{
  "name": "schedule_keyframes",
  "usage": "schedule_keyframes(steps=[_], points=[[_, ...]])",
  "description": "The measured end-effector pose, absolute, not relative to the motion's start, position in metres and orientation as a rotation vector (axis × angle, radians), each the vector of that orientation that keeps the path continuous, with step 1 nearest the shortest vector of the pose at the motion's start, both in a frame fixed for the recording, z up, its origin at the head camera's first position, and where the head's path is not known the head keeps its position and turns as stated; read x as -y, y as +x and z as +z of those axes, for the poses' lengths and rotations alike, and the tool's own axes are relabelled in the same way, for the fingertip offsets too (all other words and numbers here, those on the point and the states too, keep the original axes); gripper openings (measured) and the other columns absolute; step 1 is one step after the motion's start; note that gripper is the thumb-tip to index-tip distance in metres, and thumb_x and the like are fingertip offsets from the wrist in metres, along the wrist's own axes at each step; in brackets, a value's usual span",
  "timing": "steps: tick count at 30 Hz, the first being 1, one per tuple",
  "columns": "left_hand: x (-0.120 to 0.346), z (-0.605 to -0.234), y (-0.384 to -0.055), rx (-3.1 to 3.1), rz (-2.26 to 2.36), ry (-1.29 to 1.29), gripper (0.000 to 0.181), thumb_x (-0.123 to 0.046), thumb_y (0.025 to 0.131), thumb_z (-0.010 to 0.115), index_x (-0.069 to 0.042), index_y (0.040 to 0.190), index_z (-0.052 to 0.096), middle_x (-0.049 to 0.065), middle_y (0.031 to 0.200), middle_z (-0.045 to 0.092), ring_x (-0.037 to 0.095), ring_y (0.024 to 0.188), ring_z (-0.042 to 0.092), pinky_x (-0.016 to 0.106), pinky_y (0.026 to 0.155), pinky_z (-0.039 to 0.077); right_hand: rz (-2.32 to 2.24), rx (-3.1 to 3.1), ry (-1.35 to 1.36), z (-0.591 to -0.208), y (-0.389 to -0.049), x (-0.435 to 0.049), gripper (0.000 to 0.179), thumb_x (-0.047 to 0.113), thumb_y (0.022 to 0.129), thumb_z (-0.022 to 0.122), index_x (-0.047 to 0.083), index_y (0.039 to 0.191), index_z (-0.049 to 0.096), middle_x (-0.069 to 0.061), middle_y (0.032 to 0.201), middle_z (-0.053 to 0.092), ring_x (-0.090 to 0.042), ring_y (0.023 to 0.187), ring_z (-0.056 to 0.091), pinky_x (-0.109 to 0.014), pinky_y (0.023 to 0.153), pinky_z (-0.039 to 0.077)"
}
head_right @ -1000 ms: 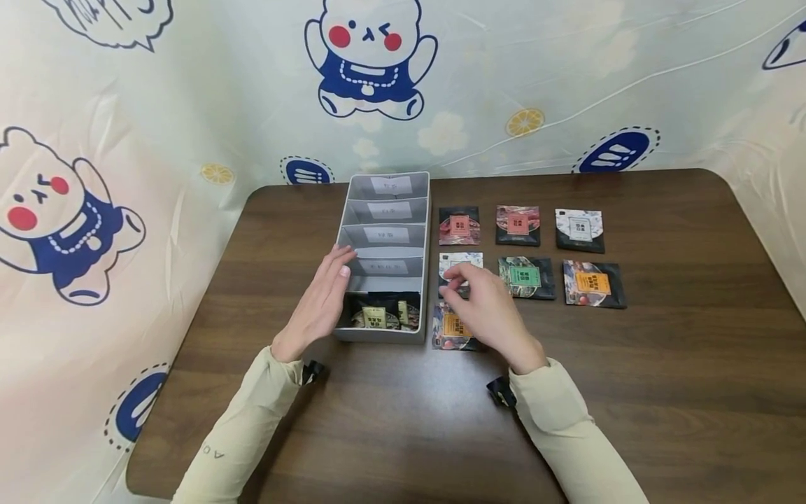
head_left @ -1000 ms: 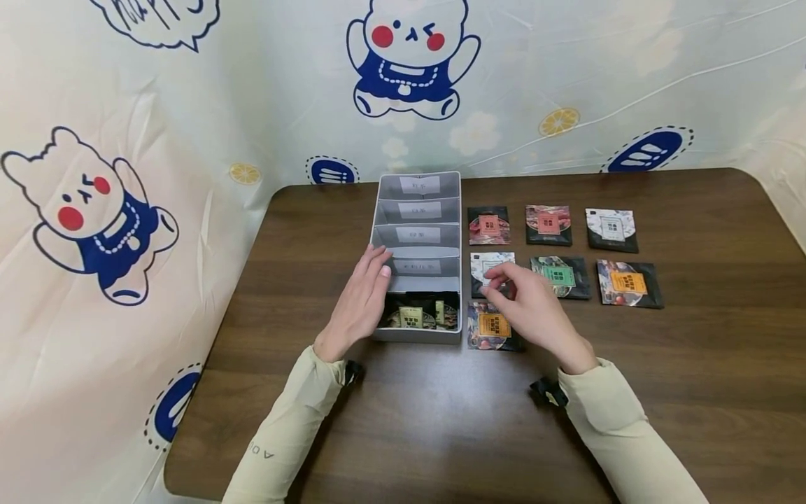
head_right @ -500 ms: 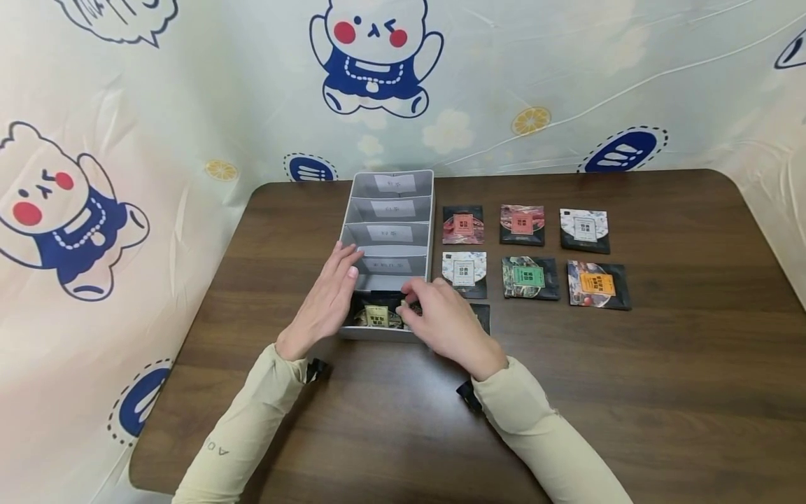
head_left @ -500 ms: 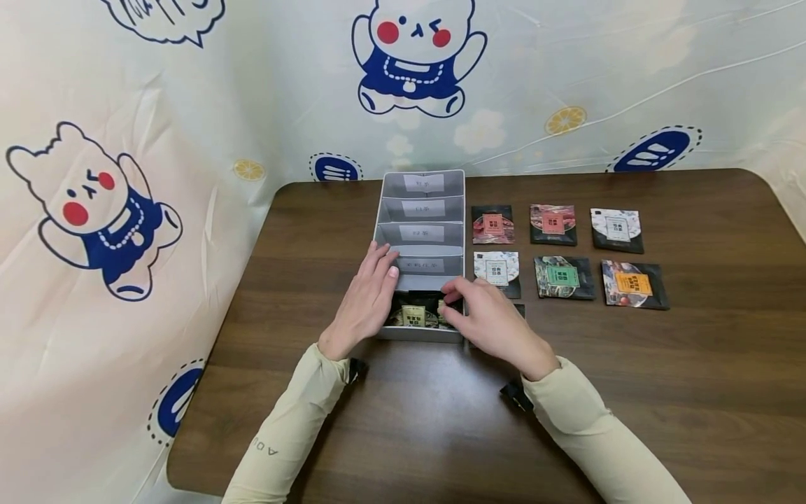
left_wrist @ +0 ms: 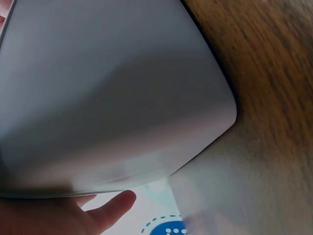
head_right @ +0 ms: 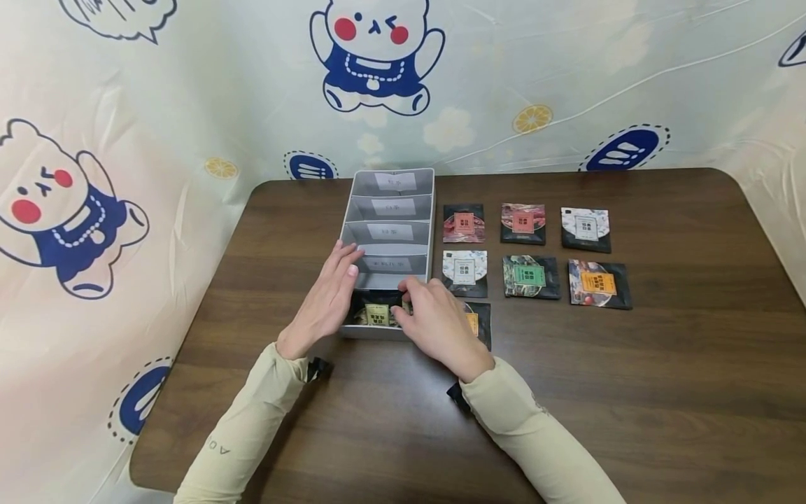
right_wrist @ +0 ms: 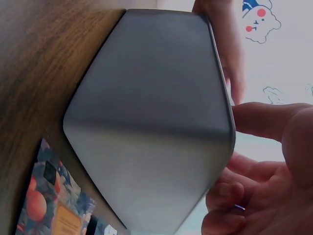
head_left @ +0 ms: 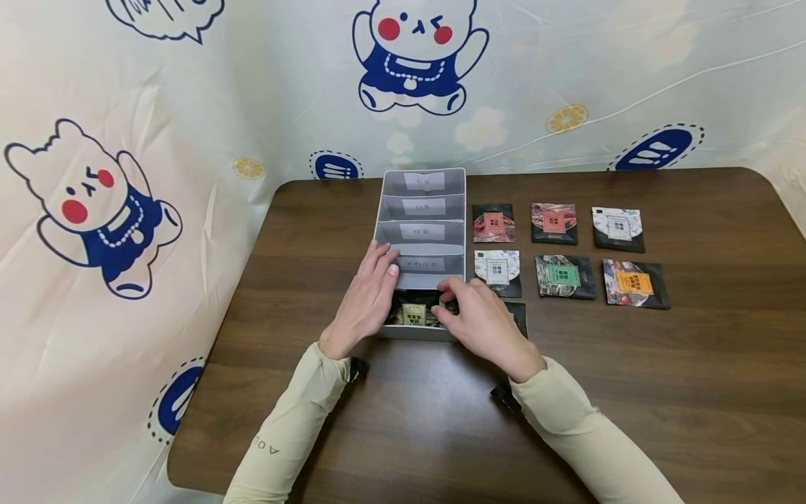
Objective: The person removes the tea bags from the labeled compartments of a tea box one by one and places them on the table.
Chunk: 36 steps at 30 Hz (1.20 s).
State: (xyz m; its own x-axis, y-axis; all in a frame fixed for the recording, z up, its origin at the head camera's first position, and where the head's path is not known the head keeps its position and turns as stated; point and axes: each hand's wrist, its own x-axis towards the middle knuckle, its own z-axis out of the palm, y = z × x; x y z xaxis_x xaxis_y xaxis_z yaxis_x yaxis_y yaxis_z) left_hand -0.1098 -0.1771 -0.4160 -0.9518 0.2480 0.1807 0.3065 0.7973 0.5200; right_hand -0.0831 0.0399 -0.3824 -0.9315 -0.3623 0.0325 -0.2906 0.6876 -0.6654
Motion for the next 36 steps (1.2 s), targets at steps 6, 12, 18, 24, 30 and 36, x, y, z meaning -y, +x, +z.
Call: schedule_keyframes(steps=[6,12,18,24,30,36], points=[[0.176,-0.416,-0.11,2.866,-0.855,-0.451,0.056,-0.039,0.106,0.019,-0.005,0.141,0.047,0.015,0.15,0.039,0.033,0.148,0.019,0.042,0.12,0.019,-1.086,-2.796,-0.478,-0.383,-0.082,-0.037,0.032,0.028,0.088,0.069,0.013,0.115,0.065,0.001,0.101,0.074,-0.018,0.087,0.058,-0.033,0.07,0.045],[0.176,-0.416,-0.11,2.862,-0.859,-0.448,0.056,-0.038,0.106,0.019,-0.005,0.141,0.047,0.015,0.149,0.039,0.033,0.148,0.02,0.04,0.12,0.019,-1.069,-2.859,-0.456,-0.385,-0.08,-0.033,0.03,0.028,0.086,0.07,0.012,0.112,0.066,0.001,0.099,0.074,-0.019,0.084,0.059,-0.035,0.073,0.043],[0.176,-0.415,-0.11,2.859,-0.855,-0.453,0.055,-0.037,0.106,0.02,-0.004,0.14,0.047,0.016,0.149,0.04,0.033,0.148,0.02,0.04,0.12,0.019,-1.018,-2.942,-0.414,-0.389,-0.078,-0.028,0.03,0.03,0.085,0.071,0.013,0.109,0.067,0.0,0.094,0.074,-0.02,0.081,0.058,-0.038,0.08,0.04],[0.176,-0.414,-0.11,2.867,-0.854,-0.443,0.054,-0.036,0.106,0.021,-0.004,0.14,0.047,0.016,0.149,0.039,0.032,0.148,0.02,0.04,0.12,0.018,-1.055,-2.972,-0.397,-0.393,-0.078,-0.025,0.024,0.029,0.082,0.074,0.016,0.101,0.067,0.005,0.09,0.074,-0.015,0.071,0.049,-0.035,0.072,0.031],[0.175,-0.414,-0.11,2.865,-0.851,-0.449,0.053,-0.036,0.106,0.021,-0.004,0.14,0.047,0.015,0.149,0.039,0.032,0.148,0.02,0.04,0.12,0.018,-1.112,-2.961,-0.387,-0.396,-0.079,-0.024,0.023,0.028,0.08,0.076,0.019,0.098,0.065,0.009,0.085,0.073,-0.014,0.068,0.045,-0.034,0.069,0.026],[0.176,-0.415,-0.11,2.872,-0.855,-0.446,0.054,-0.037,0.106,0.02,-0.004,0.14,0.047,0.015,0.149,0.039,0.032,0.149,0.018,0.041,0.12,0.019,-1.125,-2.935,-0.413,-0.397,-0.078,-0.025,0.021,0.028,0.079,0.077,0.019,0.097,0.069,0.011,0.079,0.072,-0.013,0.066,0.041,-0.033,0.068,0.024]])
